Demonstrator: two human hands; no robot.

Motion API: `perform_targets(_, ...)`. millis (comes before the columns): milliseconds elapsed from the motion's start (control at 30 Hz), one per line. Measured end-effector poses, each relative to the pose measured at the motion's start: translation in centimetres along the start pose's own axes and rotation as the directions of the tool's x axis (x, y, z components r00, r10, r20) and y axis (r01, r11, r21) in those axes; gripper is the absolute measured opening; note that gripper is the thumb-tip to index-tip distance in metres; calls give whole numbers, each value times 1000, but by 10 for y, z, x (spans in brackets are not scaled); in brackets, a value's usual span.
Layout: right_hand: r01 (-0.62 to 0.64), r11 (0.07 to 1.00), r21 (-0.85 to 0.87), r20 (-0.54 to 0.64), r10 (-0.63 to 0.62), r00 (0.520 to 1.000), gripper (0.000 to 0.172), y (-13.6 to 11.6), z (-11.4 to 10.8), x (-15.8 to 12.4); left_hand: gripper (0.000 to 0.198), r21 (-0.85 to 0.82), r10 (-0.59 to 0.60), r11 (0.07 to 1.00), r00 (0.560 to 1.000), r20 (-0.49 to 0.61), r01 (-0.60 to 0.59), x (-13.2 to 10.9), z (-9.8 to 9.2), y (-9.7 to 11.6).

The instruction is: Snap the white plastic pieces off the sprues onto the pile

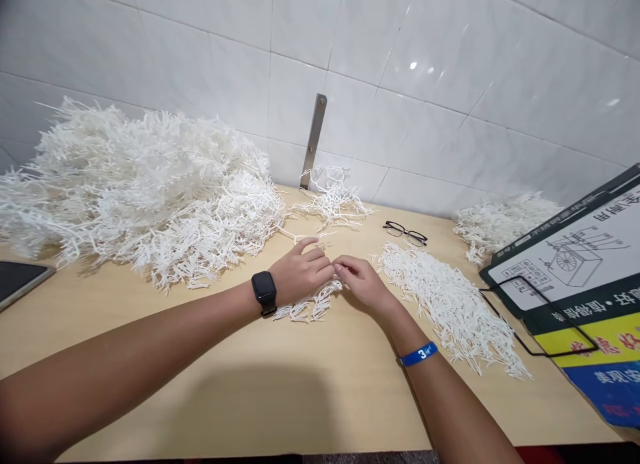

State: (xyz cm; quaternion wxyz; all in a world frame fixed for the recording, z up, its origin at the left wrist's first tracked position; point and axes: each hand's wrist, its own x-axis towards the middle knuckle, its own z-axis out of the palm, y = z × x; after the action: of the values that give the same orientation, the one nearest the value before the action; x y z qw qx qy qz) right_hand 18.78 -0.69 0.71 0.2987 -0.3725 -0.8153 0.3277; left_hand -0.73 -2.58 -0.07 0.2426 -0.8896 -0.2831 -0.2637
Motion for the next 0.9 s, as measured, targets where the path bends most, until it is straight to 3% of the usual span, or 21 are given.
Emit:
perform_targets(333,112,975,-192,57,-103,993,18,-4,1,3,23,-72,-111,991,993,48,114,-4,11,-5)
perform_targets(567,121,955,-269,-29,-133,991,21,-3,3,3,36,-209,-215,946,962,170,248,-3,7,-7)
perform_targets(667,82,952,-296,-72,-108,992,21,-5,4,3,34,-350,-291,855,914,284,381,-2,6,-11)
perform_targets(767,25,951,-308,-95,-57,994,21,-5,5,2,32,-499,-353,695,850,391,518,-3,7,-17)
perform_targets(900,-6,944,-329,-32,-5,999,19,-4,7,2,23,-642,-382,483,803,457,595,-5,10,-20)
